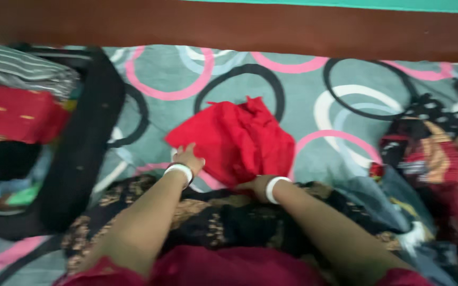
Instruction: The person folds a red patterned cloth and a plain red cloth on a patterned floor mat, smoothing them out before rolling or folding them into compact bundles. The folded items are then placed into an open black suitcase. Finally, the person picks up a red and yellow patterned cloth and begins to unfold it.
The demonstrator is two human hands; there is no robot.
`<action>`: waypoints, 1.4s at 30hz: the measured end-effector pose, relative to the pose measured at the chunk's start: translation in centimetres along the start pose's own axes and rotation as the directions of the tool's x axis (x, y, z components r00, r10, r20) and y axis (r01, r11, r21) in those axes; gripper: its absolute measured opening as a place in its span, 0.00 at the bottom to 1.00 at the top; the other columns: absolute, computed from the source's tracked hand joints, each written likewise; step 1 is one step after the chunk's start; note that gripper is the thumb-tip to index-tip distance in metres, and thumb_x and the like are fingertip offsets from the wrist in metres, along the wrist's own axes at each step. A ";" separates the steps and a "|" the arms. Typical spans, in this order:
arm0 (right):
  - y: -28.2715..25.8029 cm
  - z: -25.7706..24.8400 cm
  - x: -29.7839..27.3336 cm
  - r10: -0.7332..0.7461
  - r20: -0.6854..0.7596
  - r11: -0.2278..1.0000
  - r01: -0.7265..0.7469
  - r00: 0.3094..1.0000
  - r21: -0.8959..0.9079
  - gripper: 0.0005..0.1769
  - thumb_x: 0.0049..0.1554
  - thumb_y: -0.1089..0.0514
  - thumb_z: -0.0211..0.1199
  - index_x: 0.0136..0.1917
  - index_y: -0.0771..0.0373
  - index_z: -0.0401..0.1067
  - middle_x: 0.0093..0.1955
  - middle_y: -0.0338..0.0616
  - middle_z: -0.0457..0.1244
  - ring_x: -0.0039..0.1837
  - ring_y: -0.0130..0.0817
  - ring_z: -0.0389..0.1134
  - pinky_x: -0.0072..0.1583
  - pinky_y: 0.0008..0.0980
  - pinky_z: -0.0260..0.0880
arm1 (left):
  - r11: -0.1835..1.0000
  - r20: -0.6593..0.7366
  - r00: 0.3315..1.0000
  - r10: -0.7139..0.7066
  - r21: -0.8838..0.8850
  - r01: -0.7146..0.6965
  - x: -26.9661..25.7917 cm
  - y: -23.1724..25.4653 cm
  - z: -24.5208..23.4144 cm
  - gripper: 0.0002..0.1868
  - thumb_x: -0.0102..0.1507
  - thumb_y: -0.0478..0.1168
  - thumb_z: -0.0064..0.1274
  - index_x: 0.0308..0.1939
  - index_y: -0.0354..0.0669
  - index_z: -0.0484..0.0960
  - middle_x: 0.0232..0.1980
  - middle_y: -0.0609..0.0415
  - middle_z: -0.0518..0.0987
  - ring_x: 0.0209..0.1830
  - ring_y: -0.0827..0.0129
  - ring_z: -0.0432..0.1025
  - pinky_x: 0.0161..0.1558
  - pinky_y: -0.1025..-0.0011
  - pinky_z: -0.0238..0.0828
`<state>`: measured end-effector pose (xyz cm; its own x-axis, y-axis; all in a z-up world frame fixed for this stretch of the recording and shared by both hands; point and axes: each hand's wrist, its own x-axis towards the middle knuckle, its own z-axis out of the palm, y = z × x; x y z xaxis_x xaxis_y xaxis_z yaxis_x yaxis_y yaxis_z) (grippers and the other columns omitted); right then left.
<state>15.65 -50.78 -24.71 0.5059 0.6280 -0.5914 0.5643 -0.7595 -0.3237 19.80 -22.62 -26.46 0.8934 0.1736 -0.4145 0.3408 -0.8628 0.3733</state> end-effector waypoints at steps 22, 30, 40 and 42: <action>-6.9 -3.0 0.0 0.253 -0.897 0.869 0.322 0.364 0.376 0.42 0.47 0.52 0.73 0.70 0.66 0.61 0.61 0.61 0.64 0.59 0.53 0.67 0.57 0.46 0.70 | -0.087 0.048 0.975 0.219 -0.994 0.069 0.9 6.7 -1.1 0.13 0.60 0.33 0.56 0.49 0.40 0.78 0.44 0.52 0.82 0.41 0.61 0.78 0.40 0.62 0.81; -3.3 -2.4 2.3 0.607 -0.665 0.774 -0.133 0.435 0.619 0.12 0.54 0.54 0.67 0.51 0.61 0.79 0.46 0.61 0.70 0.53 0.57 0.72 0.56 0.50 0.73 | -0.217 -0.212 0.920 0.330 -0.965 -0.145 -6.0 10.3 -5.1 0.10 0.65 0.34 0.55 0.49 0.37 0.79 0.44 0.51 0.83 0.41 0.63 0.79 0.41 0.64 0.81; -1.4 -13.8 -15.5 0.104 -0.986 0.988 -0.098 -0.129 0.117 0.17 0.48 0.71 0.65 0.51 0.61 0.80 0.47 0.54 0.70 0.49 0.51 0.73 0.50 0.41 0.71 | -0.551 -0.596 0.770 0.226 -0.730 -0.404 -11.8 9.2 -17.9 0.04 0.71 0.35 0.52 0.47 0.45 0.73 0.42 0.55 0.79 0.42 0.67 0.77 0.49 0.60 0.80; -2.7 -13.5 -20.2 0.195 -0.968 0.980 -0.017 -0.155 0.200 0.09 0.60 0.71 0.64 0.53 0.64 0.80 0.46 0.50 0.71 0.49 0.37 0.74 0.54 0.35 0.72 | -0.581 -0.701 0.678 0.219 -0.652 -0.487 -14.8 9.2 -20.2 0.06 0.72 0.35 0.53 0.51 0.45 0.74 0.45 0.56 0.79 0.45 0.67 0.76 0.52 0.61 0.76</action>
<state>12.69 -59.11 -1.91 0.6634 -0.0814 0.7439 0.4134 -0.7887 -0.4550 15.61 -23.56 -0.11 0.8861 0.2617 0.3827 -0.4418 0.7265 0.5263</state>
